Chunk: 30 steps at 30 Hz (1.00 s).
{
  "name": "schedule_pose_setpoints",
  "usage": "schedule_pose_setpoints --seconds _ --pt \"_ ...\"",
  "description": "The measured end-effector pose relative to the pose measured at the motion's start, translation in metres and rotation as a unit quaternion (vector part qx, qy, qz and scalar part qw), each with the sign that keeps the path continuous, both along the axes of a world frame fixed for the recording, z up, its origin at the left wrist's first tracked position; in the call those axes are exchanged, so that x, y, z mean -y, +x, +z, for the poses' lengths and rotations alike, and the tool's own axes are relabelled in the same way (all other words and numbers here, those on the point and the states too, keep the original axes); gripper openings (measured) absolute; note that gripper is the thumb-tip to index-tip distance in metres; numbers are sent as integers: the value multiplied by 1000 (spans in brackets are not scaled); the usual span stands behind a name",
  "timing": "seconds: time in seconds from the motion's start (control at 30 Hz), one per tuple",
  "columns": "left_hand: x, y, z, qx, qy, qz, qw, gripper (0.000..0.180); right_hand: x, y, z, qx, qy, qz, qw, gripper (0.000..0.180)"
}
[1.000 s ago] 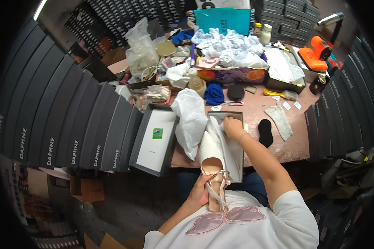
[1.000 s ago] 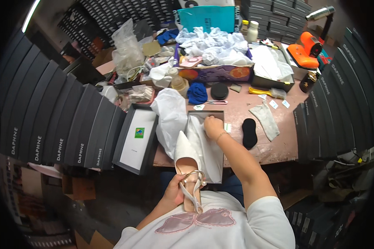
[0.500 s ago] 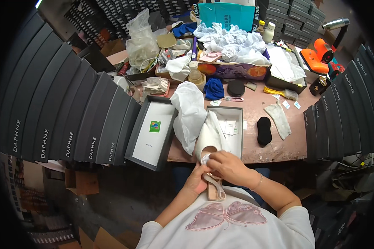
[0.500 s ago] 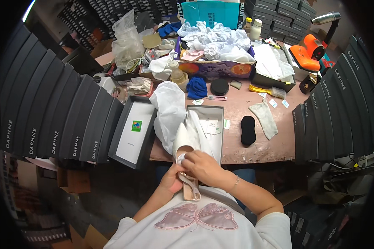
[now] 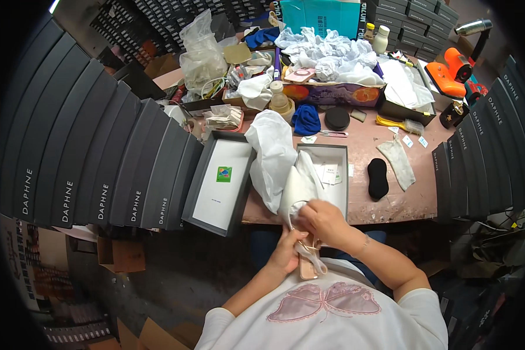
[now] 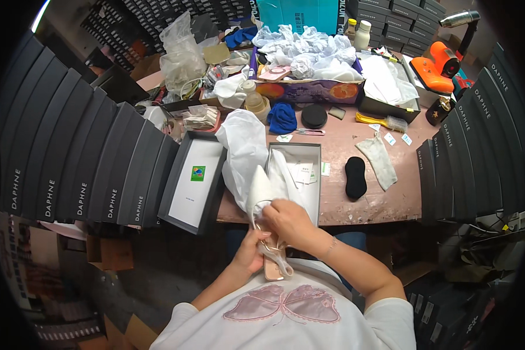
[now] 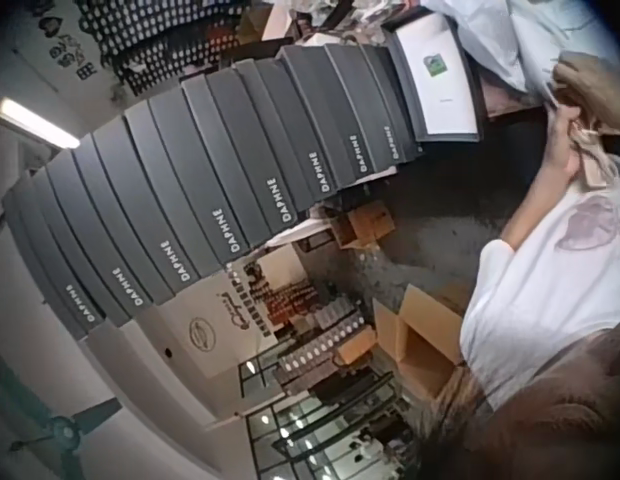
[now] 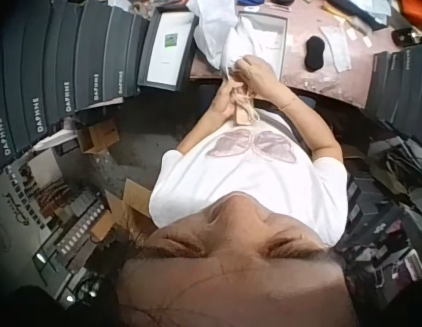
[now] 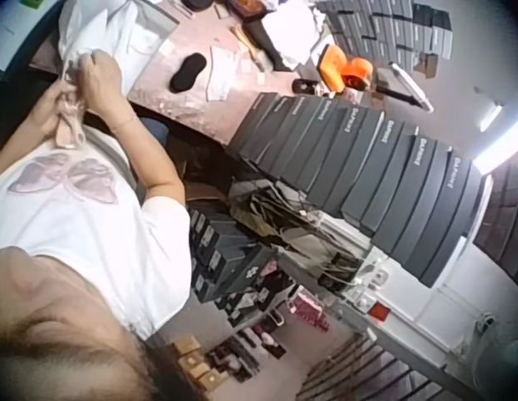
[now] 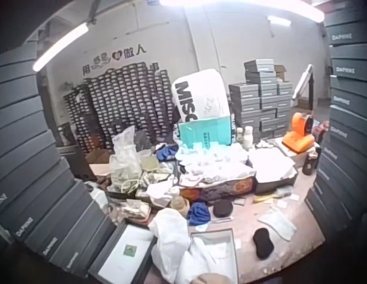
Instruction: Packing pairs of high-heel shoes into boxes with protective tissue paper and stacking the boxes.
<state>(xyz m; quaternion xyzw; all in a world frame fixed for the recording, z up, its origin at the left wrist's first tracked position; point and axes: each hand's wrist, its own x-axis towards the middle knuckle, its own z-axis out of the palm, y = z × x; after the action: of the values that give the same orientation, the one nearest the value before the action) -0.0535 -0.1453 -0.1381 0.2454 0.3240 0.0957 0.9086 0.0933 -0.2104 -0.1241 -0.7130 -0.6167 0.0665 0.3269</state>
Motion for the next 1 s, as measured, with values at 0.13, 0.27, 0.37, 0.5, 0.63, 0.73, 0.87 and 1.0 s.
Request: schedule_pose_setpoints --seconds 0.13,0.27,0.37,0.5,0.63,0.73,0.87,1.0 --pt "3 8 -3 40 1 3 999 53 -9 -1 -2 -27 53 -55 997 29" --pt "0 2 -2 48 52 -6 997 54 -9 11 12 -183 105 -70 975 64" --pt "-4 3 -3 54 47 -57 996 59 -22 11 -12 -268 100 -64 956 74" --pt "-62 15 -12 103 153 -95 978 59 -21 10 -13 -622 75 -51 778 73" --pt "-144 40 -6 24 320 34 947 77 18 -21 -72 -343 -66 -52 935 78" --pt "-130 45 22 -32 621 26 783 82 27 -26 -57 -40 -67 -120 990 87" --pt "-75 30 8 27 538 23 842 70 25 -14 -58 -38 -101 -200 974 97" --pt "-13 -6 -36 18 497 30 867 83 13 6 -99 -252 -95 -171 948 91"
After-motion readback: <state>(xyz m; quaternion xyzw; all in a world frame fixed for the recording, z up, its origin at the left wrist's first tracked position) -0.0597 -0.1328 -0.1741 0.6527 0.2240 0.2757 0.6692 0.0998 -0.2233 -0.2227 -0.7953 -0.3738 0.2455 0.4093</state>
